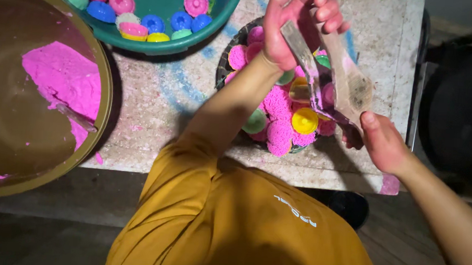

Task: The person scoops pink paste into a two-part wooden mold, closes it, and presses the filled mold into a basket of colorful plastic caps. The process is repeated multiple times to produce pink flower-shaped items.

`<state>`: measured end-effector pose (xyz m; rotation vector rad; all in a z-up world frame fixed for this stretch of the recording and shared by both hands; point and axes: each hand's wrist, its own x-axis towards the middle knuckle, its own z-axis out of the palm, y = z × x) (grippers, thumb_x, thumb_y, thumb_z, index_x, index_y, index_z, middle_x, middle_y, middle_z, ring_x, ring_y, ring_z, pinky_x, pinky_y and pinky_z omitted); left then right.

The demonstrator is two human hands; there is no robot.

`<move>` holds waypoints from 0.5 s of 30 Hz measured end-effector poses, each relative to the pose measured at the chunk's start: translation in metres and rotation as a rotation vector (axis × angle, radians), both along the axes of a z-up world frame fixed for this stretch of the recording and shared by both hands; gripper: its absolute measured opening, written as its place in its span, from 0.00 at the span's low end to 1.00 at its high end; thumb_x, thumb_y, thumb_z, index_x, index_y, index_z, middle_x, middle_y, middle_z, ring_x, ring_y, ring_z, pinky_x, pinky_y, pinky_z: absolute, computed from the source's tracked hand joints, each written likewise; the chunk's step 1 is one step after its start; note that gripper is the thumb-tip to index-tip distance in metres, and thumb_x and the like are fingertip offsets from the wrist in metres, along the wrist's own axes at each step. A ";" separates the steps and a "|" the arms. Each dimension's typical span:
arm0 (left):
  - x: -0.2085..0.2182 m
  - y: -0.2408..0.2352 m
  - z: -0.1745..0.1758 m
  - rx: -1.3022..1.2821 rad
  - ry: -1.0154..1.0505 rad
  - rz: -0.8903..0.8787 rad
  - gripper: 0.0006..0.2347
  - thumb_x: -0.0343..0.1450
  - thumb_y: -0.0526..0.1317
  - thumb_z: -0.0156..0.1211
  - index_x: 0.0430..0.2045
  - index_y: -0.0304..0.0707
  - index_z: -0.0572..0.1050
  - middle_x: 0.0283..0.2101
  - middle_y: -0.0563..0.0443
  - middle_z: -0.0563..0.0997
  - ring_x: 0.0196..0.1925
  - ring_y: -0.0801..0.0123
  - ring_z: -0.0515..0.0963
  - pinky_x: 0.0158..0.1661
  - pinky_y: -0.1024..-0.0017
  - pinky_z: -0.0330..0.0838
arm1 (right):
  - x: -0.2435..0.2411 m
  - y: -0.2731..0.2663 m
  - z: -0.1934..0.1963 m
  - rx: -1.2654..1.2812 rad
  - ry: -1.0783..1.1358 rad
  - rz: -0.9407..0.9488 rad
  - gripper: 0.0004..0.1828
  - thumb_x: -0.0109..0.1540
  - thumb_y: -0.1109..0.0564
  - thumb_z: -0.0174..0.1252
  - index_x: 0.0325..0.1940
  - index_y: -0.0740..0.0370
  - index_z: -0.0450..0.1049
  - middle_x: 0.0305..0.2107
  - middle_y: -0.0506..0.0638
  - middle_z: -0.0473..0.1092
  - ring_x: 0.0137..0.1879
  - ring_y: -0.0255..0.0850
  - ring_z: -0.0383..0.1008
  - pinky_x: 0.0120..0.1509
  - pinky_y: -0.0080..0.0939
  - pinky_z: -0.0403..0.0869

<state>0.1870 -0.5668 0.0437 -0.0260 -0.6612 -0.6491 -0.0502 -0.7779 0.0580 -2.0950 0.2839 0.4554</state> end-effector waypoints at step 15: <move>-0.056 0.068 -0.133 1.205 -1.160 0.810 0.28 0.74 0.34 0.48 0.73 0.38 0.52 0.34 0.50 0.84 0.32 0.68 0.83 0.33 0.64 0.77 | -0.007 -0.011 -0.034 0.233 -0.221 -0.044 0.48 0.68 0.20 0.32 0.50 0.68 0.73 0.33 0.53 0.73 0.38 0.40 0.71 0.43 0.40 0.69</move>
